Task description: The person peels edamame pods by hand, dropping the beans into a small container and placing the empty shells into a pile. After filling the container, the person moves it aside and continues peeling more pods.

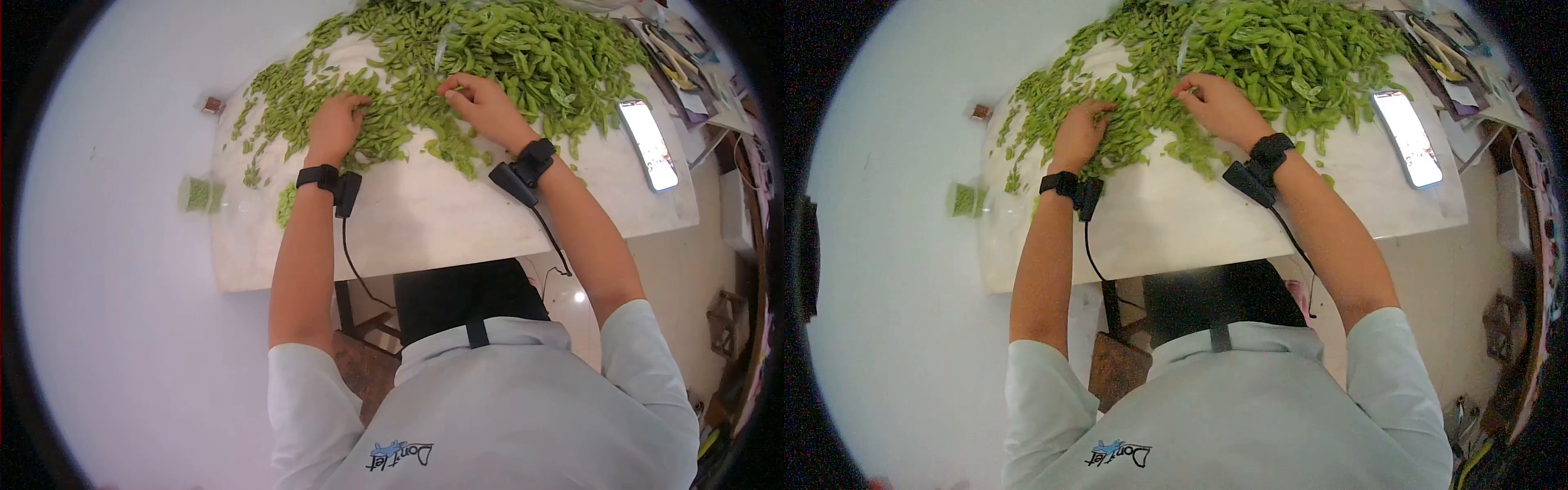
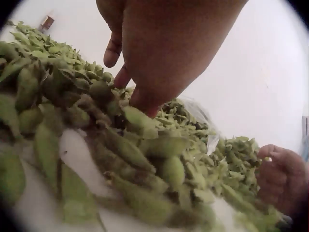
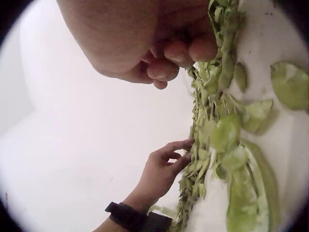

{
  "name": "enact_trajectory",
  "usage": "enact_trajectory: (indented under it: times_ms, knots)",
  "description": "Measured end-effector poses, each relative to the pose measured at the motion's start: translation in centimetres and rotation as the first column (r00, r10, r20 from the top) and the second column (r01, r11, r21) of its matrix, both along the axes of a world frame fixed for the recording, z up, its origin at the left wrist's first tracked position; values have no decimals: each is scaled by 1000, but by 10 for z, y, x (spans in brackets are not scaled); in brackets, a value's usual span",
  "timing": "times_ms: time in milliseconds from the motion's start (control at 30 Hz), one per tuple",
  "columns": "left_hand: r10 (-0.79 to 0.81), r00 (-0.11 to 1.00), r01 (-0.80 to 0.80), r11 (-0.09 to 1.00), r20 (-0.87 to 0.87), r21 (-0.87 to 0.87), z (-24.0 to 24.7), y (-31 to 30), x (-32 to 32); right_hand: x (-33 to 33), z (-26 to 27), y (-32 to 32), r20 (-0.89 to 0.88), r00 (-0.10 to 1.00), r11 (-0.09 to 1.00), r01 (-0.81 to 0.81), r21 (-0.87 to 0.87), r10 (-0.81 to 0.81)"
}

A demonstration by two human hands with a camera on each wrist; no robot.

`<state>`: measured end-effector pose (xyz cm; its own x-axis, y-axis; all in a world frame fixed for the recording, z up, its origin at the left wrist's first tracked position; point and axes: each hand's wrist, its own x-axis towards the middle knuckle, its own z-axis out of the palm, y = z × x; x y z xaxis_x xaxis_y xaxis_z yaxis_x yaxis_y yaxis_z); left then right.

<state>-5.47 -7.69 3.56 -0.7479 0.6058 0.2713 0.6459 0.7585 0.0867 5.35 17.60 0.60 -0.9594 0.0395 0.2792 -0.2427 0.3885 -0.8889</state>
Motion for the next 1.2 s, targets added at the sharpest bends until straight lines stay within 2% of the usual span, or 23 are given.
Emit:
enact_trajectory:
  times_ms: [33,133,267,300,367,400,467,500,567,600,667,700,800,833,900,933,967,1067,1100,1200]
  knots:
    - [-10,1000,9,998,-17,-67,1,3,-1,-2,-4,1,-3,1000,1000,-2,-19,2]
    - [-26,998,31,996,62,-89,7,4,-2,-4,-12,0,-154,988,1000,24,-13,-25]
    - [-214,946,232,971,-243,48,3,-4,-15,4,3,4,22,999,999,29,24,-29]
    - [-115,986,133,979,-123,157,3,2,-10,5,4,3,73,997,1000,22,11,-23]
    - [76,987,-118,941,143,318,12,8,-3,6,5,3,31,999,999,25,20,-26]
    - [11,988,-74,913,155,402,21,17,7,5,5,1,9,1000,1000,18,24,-19]
    - [-117,980,5,826,163,563,29,50,37,4,3,-4,-61,998,995,-5,-100,-1]
    - [-170,963,25,826,208,563,23,60,43,4,1,-6,-99,995,987,-17,-161,1]
    - [-278,917,69,817,286,573,9,81,47,3,-1,-4,-82,997,995,-3,-102,-5]
    - [-310,897,33,757,314,653,3,91,49,1,-1,-1,-74,997,998,3,-68,-8]
    - [-379,850,-56,624,365,780,-10,106,51,-2,-8,1,-90,995,979,25,-200,-44]
    - [-514,789,-93,442,336,892,-15,112,49,-4,-8,1,-98,993,964,32,-264,-60]
    - [-579,678,-257,390,452,884,-30,109,43,-4,-6,2,-1,1000,959,-8,-282,8]
    - [-649,638,-265,321,414,909,-36,107,43,0,0,-1,20,999,954,-21,-298,29]
    - [-671,619,-292,286,408,913,-35,109,39,-6,6,6,68,989,917,-93,-389,129]
    - [-673,595,-321,301,438,898,-37,99,48,1,-3,-3,104,979,878,-105,-466,173]
    - [-605,644,-288,376,469,881,-39,96,48,2,-1,-4,59,981,883,-138,-448,183]
    - [-775,505,-395,184,380,900,-41,96,46,9,14,-10,147,971,787,-59,-614,187]
    - [-774,498,-385,208,392,899,-41,96,46,8,12,-7,156,963,793,-82,-604,218]
    - [-788,503,-388,161,355,908,-44,96,45,8,9,-1,142,945,823,-174,-541,293]
